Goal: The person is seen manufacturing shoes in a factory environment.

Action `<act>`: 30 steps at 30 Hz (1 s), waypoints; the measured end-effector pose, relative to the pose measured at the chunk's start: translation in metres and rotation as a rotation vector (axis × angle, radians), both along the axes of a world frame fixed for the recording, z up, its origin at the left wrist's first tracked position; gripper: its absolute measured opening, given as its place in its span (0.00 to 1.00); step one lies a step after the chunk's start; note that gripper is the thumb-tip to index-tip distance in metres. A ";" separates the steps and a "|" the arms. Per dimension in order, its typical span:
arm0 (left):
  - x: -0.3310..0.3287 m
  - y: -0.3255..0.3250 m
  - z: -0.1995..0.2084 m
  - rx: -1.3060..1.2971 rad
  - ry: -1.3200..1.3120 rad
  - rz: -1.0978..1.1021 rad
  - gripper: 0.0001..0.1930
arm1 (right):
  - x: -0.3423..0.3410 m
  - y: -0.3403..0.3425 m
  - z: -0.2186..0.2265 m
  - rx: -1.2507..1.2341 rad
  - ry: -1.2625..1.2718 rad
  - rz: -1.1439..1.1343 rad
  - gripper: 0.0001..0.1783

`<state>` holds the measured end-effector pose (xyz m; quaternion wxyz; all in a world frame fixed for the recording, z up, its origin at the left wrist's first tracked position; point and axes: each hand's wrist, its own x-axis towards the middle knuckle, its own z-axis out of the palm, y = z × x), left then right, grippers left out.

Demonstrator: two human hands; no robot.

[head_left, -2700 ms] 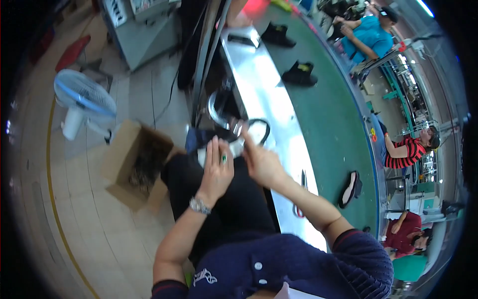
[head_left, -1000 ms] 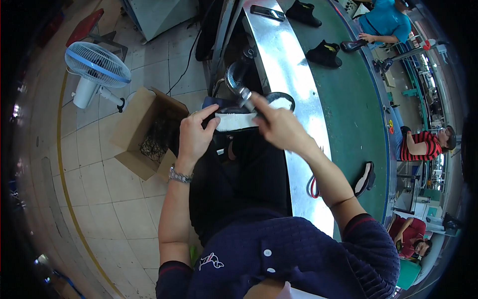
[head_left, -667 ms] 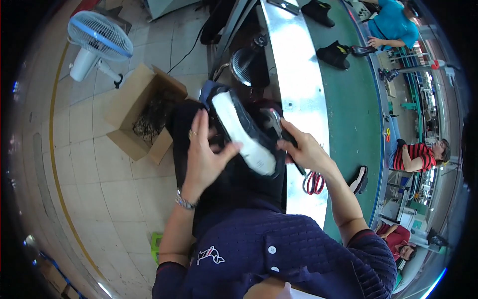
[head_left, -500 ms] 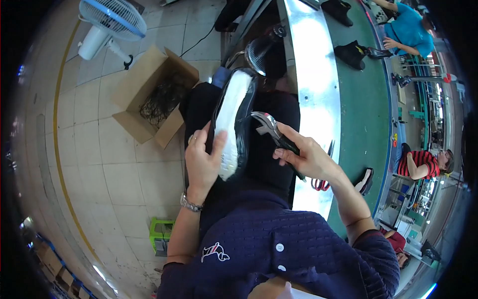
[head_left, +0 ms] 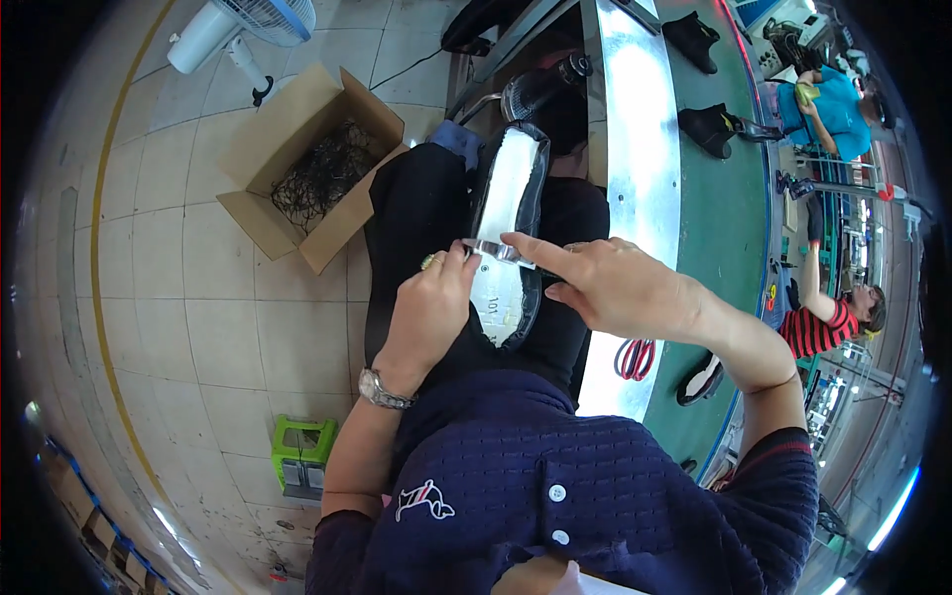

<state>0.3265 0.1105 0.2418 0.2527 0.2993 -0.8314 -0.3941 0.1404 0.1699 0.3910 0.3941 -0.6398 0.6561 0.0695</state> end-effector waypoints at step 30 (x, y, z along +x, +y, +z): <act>-0.046 -0.022 -0.008 1.484 0.502 -0.178 0.40 | -0.047 -0.033 0.003 -0.611 -0.057 0.132 0.35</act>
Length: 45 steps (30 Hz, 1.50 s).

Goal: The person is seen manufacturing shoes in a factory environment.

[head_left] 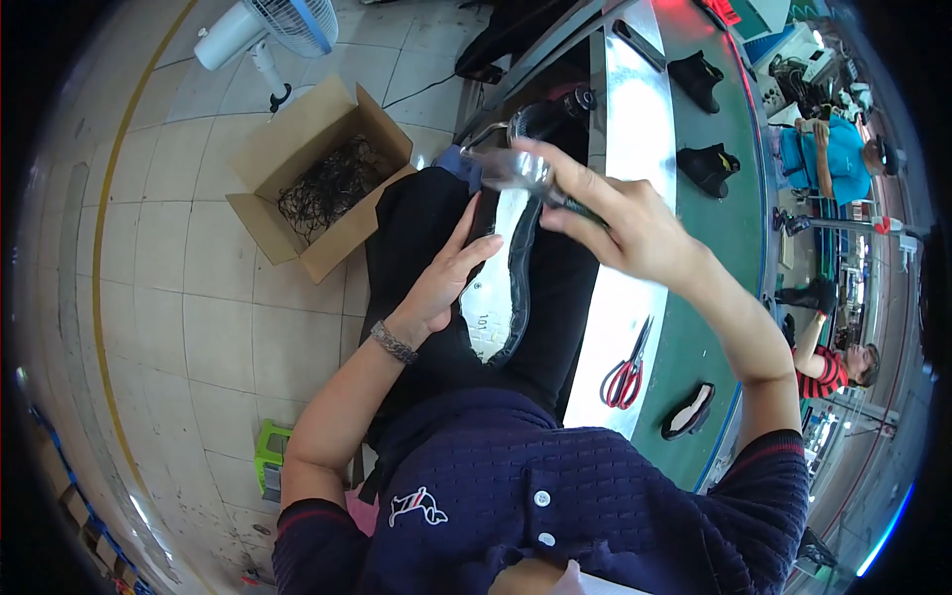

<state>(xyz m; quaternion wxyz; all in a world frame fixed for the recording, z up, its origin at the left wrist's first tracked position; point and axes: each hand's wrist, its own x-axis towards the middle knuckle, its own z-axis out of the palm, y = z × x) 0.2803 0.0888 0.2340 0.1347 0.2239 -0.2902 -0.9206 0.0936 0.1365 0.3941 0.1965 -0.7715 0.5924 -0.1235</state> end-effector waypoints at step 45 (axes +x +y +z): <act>0.013 -0.023 0.001 0.057 -0.021 -0.216 0.53 | 0.022 0.028 -0.042 0.175 0.082 -0.122 0.37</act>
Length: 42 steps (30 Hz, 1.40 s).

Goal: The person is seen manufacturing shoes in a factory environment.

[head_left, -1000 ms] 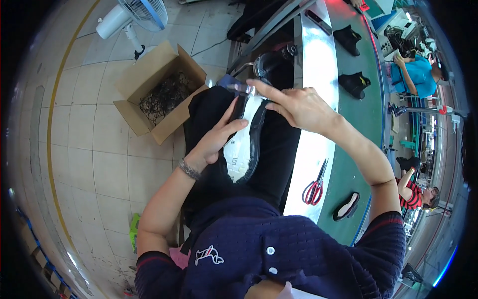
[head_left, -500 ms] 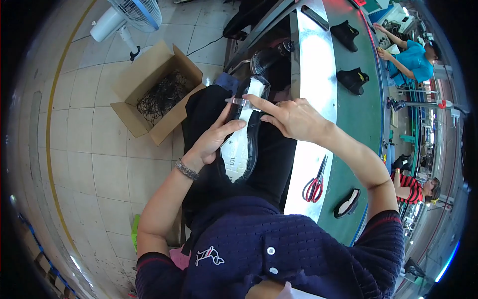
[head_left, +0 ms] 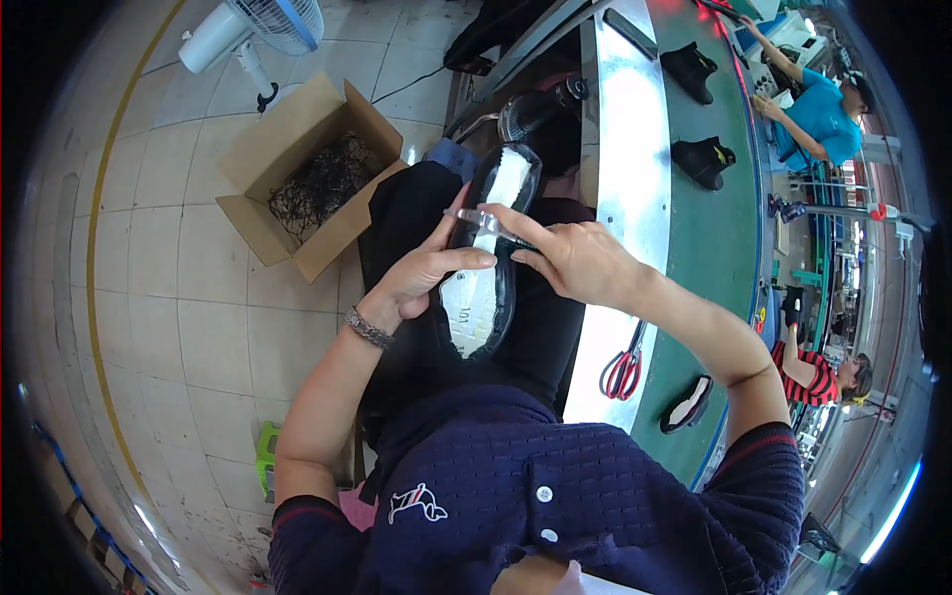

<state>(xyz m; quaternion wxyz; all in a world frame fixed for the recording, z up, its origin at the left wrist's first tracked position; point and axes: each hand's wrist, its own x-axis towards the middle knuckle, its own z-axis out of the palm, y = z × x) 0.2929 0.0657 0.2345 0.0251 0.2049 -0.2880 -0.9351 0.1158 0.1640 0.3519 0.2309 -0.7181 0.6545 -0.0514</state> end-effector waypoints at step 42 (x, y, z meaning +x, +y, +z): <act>0.021 0.067 -0.021 0.161 -0.036 0.276 0.43 | 0.027 0.021 0.047 0.081 0.166 0.165 0.41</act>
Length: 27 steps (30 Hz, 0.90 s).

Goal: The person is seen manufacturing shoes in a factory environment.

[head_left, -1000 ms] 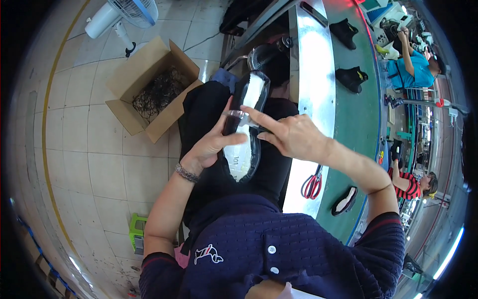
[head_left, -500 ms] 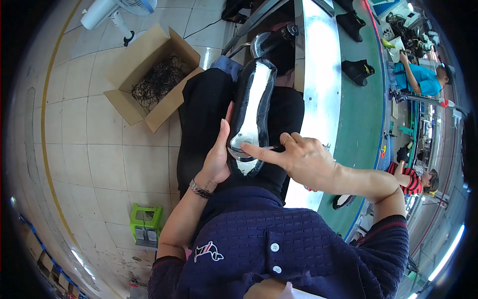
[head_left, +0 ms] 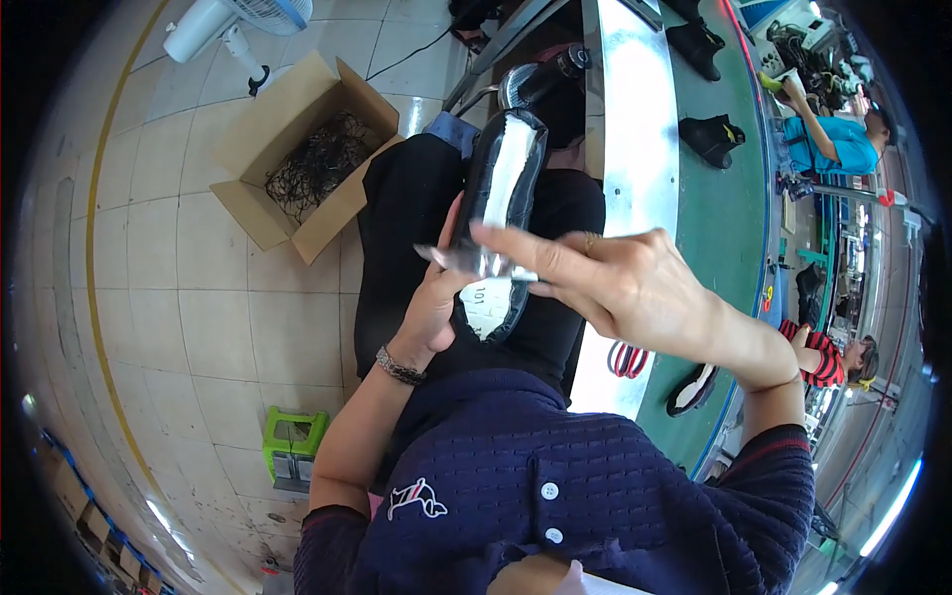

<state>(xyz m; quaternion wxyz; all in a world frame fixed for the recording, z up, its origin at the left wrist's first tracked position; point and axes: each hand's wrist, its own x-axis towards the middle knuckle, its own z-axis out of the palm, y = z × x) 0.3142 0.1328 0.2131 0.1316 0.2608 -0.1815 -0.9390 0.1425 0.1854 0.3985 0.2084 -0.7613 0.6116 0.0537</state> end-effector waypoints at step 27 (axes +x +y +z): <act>0.011 -0.029 -0.006 0.110 0.130 -0.209 0.48 | 0.002 -0.004 -0.052 -0.309 -0.240 -0.107 0.38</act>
